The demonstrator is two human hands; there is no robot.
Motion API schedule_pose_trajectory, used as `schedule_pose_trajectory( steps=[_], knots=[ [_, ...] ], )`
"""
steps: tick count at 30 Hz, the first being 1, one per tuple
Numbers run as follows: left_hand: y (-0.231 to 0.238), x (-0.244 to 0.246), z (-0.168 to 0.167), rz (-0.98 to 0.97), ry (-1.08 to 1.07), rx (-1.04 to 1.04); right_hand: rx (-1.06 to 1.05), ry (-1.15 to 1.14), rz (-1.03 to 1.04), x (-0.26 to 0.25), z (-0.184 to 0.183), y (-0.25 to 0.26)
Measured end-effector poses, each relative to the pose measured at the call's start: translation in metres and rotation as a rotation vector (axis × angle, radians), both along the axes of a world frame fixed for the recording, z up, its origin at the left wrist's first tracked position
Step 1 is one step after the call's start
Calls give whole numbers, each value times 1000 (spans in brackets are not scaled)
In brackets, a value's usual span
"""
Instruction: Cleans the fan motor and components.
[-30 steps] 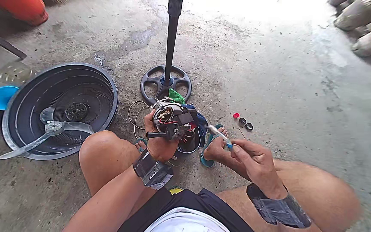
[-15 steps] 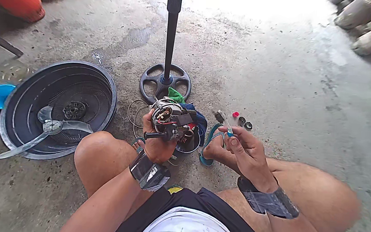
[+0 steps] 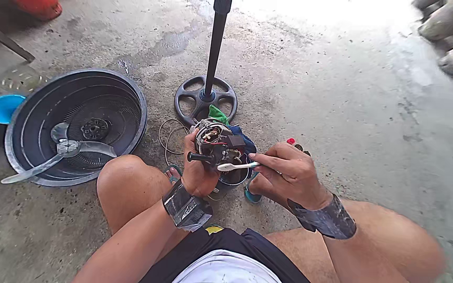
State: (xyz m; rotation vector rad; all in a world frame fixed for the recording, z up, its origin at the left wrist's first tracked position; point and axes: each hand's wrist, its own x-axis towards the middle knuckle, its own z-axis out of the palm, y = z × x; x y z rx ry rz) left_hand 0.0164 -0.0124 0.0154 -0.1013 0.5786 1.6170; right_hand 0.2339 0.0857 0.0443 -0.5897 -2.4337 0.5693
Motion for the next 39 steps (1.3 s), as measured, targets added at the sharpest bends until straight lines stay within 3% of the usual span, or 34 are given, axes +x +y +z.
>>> schedule_pose_trajectory(
  steps=[4, 18, 22, 24, 26, 28, 30, 35, 39],
  knots=[
    [4, 2, 6, 9, -9, -70, 62, 10, 9, -1, 3, 11],
    [1, 4, -1, 29, 46, -13, 2, -14, 26, 5, -4, 17],
    [1, 4, -3, 32, 87, 32, -90, -3, 148, 5, -3, 11],
    [-3, 2, 1, 31, 86, -2, -277, 175, 76, 26, -1, 24],
    [-6, -4, 1, 30, 78, -1, -324, 243, -188, 46, -3, 46],
    [-11, -9, 0, 22, 80, 19, -368, 42, -418, 54, -10, 59],
    [-11, -15, -2, 11, 80, 52, -477, -167, -500, 48, -29, 61],
    [-15, -24, -7, 21, 127, 129, -607, -302, -433, -2, -100, 35],
    [-17, -24, -8, 10, 104, 133, -498, -420, -410, -24, -120, 15]
  ],
)
